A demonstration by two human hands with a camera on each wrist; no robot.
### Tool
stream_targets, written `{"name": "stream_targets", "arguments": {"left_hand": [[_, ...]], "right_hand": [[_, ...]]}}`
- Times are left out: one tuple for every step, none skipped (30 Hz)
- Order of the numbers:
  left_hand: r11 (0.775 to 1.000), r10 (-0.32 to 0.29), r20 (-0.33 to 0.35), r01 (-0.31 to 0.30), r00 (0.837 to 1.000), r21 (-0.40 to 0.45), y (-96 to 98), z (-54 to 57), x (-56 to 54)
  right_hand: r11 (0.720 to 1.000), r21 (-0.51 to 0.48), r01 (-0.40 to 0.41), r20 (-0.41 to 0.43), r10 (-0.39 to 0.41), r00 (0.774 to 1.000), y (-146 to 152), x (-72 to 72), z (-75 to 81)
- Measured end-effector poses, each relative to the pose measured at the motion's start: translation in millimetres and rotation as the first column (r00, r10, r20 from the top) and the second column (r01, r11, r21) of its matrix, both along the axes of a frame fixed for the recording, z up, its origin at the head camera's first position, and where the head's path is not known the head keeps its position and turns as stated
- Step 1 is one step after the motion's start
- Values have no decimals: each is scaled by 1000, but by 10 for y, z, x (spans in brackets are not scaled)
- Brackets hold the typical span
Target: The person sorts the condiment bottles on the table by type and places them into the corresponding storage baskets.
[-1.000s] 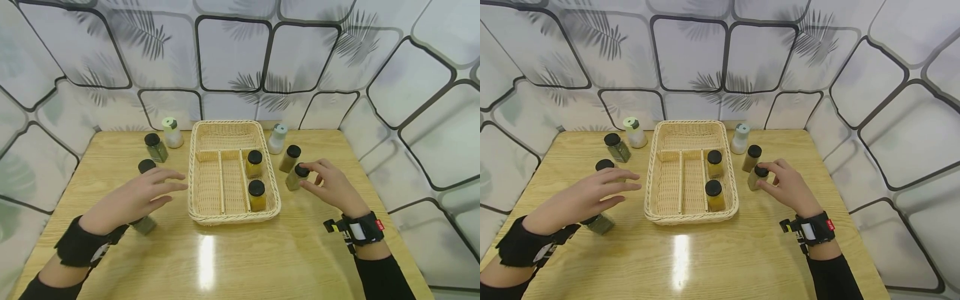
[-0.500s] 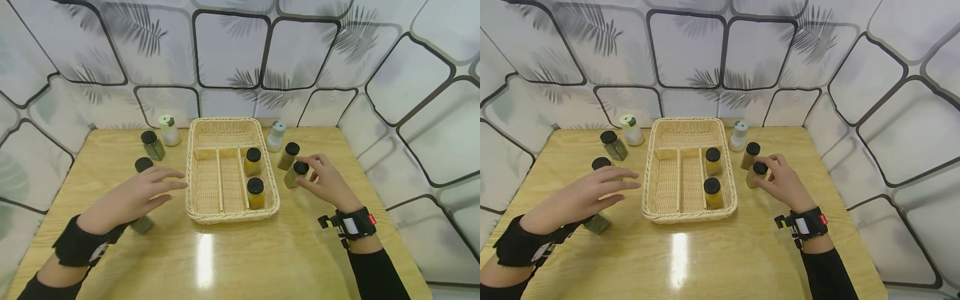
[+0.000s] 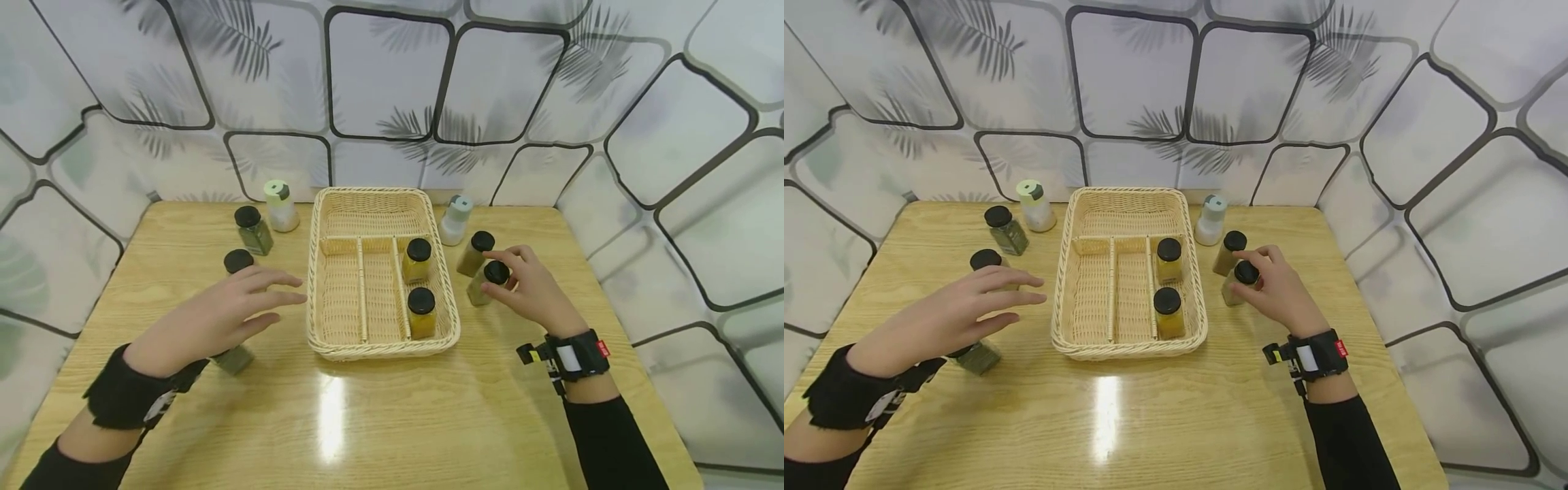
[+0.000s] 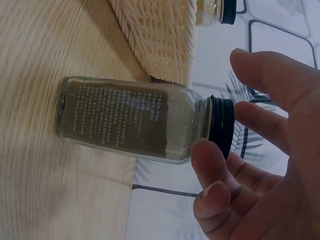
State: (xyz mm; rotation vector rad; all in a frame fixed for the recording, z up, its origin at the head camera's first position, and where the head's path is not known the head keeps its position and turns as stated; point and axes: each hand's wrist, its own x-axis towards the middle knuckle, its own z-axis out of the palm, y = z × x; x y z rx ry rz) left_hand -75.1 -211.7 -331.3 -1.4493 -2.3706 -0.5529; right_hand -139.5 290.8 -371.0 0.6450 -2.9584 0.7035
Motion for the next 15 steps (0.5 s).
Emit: {"name": "stream_targets", "arguments": {"left_hand": [[1000,-2,0,2,1000,3,3,-1,-5],[1000,-4,-1,4,1000,6,5,-1,-9],[1000,-7,-4,7,1000,9,7,0,-12],[1000,-9,-6,9,1000,11,7,-1,-15],[1000,-10,-8,10,1000,12,8,1,-17],[1000,-9,-11,9,1000,11,9,2,-18],[1000,-9,-12,9,1000,10,10,2,-20],[1000,-11,-15,11,1000,12,10,3,-22],[1000,-13,-19,13,1000,14,11,4,-24],[1000,-14,-20,14,1000,14,11,1,-27],[1000,-13,-22,13,1000,13,12,1,-28],[1000,-12,-21,12,1000,11,12,-1,-29],[1000,-13,-22,13,1000,13,11,-2,-32],[1000,-13,-23,13,1000,11,11,-4,-32],[1000,-9,-18,10,1000,9,9,-8,-33]], "right_hand": [[1000,3,0,4,0,1000,4,-6,-1],[1000,4,-3,7,3,1000,5,-12,0],[1000,7,-6,11,5,1000,6,-20,-1],[1000,7,-6,16,5,1000,6,-28,-1],[1000,9,-6,22,6,1000,7,-37,-2],[1000,11,-5,28,5,1000,6,-44,-1],[1000,10,0,36,0,999,5,-51,3],[1000,11,1,41,-1,999,5,-59,6],[1000,14,5,45,-6,999,4,-66,8],[1000,18,9,49,-10,999,4,-73,10],[1000,21,12,53,-13,998,4,-78,14],[1000,24,14,56,-15,998,3,-83,17],[999,29,12,56,-14,998,5,-90,18],[999,37,12,56,-14,998,6,-96,17],[999,44,12,56,-14,998,6,-100,15]]}}
